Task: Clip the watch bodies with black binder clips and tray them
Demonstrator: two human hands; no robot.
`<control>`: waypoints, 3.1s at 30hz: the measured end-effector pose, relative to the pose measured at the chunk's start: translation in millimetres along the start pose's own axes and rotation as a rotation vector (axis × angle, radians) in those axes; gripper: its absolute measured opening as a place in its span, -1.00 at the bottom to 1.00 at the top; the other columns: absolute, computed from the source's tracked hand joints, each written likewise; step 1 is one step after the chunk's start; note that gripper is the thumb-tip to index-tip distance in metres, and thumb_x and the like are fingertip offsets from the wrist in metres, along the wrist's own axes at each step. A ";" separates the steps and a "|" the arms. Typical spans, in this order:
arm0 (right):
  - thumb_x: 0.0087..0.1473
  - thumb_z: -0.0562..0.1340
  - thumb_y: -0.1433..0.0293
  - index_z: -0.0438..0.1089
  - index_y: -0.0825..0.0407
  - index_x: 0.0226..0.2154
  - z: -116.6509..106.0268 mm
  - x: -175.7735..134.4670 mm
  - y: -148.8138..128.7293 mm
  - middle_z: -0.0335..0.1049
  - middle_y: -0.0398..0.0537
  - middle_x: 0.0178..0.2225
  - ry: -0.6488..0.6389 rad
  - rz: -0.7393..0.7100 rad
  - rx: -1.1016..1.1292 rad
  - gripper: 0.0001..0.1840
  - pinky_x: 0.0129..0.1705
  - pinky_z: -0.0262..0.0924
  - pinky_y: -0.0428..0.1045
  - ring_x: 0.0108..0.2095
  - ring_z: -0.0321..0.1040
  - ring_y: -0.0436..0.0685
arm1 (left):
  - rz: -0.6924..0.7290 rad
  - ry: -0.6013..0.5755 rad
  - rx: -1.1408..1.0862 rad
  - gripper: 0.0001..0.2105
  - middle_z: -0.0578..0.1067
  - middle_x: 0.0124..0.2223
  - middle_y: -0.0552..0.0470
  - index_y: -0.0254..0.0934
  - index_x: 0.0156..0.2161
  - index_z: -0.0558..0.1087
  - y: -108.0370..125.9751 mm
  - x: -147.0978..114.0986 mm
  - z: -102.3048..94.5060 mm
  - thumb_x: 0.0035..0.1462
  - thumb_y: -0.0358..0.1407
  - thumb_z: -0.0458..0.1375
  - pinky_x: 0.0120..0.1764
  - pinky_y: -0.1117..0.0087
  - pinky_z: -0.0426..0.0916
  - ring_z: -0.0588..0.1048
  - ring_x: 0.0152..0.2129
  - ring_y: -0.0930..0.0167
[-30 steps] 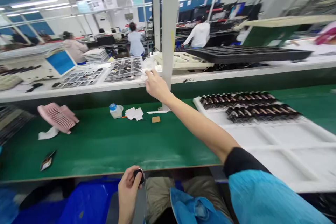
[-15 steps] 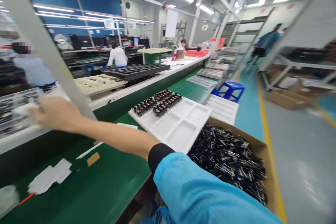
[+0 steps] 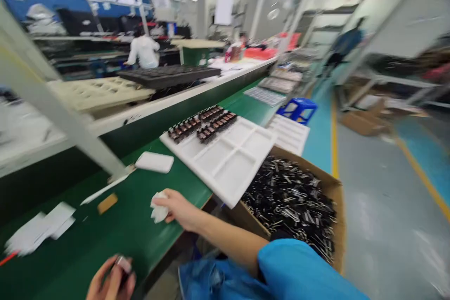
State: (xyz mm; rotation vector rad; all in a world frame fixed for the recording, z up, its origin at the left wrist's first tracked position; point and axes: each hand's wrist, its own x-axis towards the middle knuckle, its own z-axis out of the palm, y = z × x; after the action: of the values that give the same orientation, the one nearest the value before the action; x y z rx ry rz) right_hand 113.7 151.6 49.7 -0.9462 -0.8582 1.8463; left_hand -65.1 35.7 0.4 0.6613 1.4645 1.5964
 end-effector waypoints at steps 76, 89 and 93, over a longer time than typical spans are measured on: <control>0.40 0.26 0.24 0.68 -0.07 -0.09 -38.4 -53.9 20.8 0.59 0.07 -0.21 0.190 -0.695 -0.976 -0.74 -0.08 0.37 0.15 -0.19 0.49 0.23 | -0.173 0.040 -0.356 -0.67 0.54 -0.47 0.10 -0.26 -0.24 0.63 17.1 -62.3 43.5 -0.06 -0.14 0.56 -0.68 0.55 0.24 0.38 -0.73 0.57; -0.07 0.63 0.16 0.62 -0.02 -0.42 -13.1 -64.9 45.7 0.42 -0.09 -0.30 -0.393 0.003 0.059 -0.69 -0.33 0.42 -0.03 -0.39 0.41 0.04 | -0.162 0.044 -0.343 -0.69 0.57 -0.45 0.10 -0.24 -0.27 0.66 20.5 -67.6 47.2 -0.10 -0.17 0.58 -0.69 0.62 0.26 0.38 -0.72 0.60; -0.08 0.65 0.23 0.59 -0.05 -0.23 -16.5 -57.4 52.4 0.38 -0.15 -0.30 -0.480 -0.043 0.097 -0.61 -0.33 0.38 -0.09 -0.37 0.36 0.01 | -0.225 -0.042 -0.383 -0.72 0.57 -0.48 0.10 -0.25 -0.26 0.66 20.9 -70.7 44.9 -0.07 -0.22 0.57 -0.71 0.63 0.28 0.39 -0.75 0.60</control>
State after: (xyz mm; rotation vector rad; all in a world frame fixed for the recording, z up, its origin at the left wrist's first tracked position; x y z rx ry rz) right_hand 127.2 82.4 13.1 -0.4200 -1.0495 2.0921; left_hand 2.8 0.0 39.8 0.2968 1.1149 1.6136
